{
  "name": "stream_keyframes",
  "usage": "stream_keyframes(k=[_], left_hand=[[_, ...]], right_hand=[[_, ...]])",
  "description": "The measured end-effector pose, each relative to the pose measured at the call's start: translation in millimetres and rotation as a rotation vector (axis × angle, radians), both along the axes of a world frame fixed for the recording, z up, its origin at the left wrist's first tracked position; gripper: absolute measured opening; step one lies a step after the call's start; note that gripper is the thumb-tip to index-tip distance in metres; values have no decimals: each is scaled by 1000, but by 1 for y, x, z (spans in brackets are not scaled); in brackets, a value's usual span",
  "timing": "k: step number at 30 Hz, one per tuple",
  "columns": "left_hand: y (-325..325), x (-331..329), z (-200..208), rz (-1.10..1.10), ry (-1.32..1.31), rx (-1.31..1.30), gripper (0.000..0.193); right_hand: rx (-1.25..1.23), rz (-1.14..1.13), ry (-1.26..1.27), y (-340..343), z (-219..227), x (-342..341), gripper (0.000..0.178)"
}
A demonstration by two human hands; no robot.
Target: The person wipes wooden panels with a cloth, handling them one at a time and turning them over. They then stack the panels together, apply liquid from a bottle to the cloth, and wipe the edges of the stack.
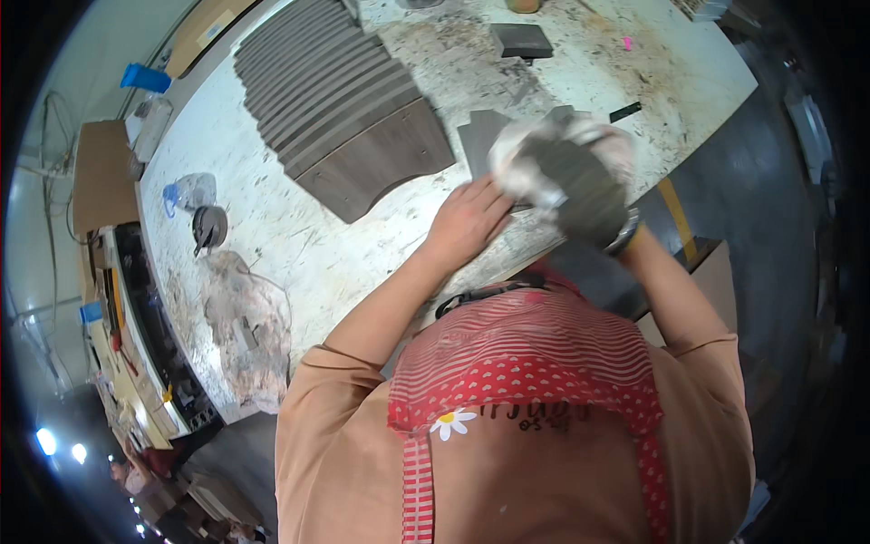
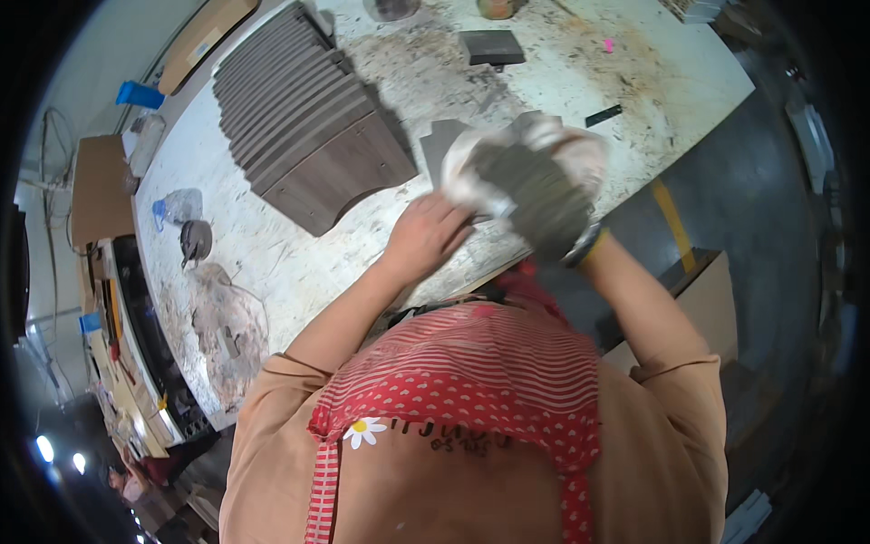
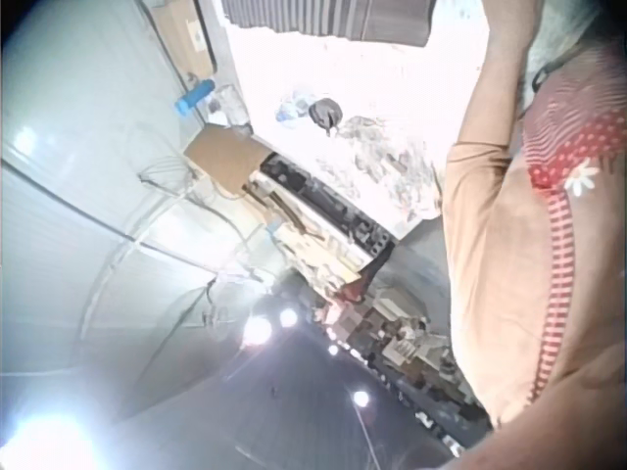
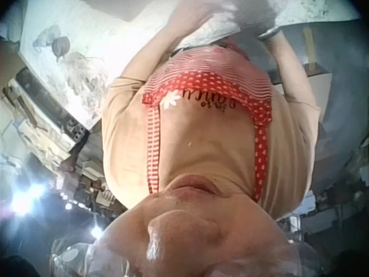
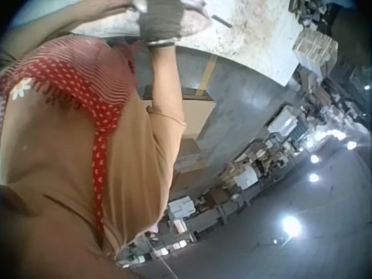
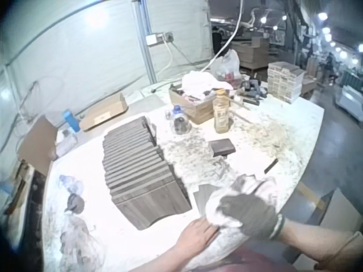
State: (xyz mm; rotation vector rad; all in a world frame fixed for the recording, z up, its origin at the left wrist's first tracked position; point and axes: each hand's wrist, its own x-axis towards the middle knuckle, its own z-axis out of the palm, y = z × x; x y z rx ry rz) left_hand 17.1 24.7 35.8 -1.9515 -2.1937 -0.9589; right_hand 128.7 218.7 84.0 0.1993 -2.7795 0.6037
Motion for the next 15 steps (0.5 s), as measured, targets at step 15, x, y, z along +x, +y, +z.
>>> stream_keyframes(k=[15], left_hand=[[-10, 2, -10, 96, 11, -122, 33]], right_hand=[[318, -27, -56, 21, -38, -57, 48]])
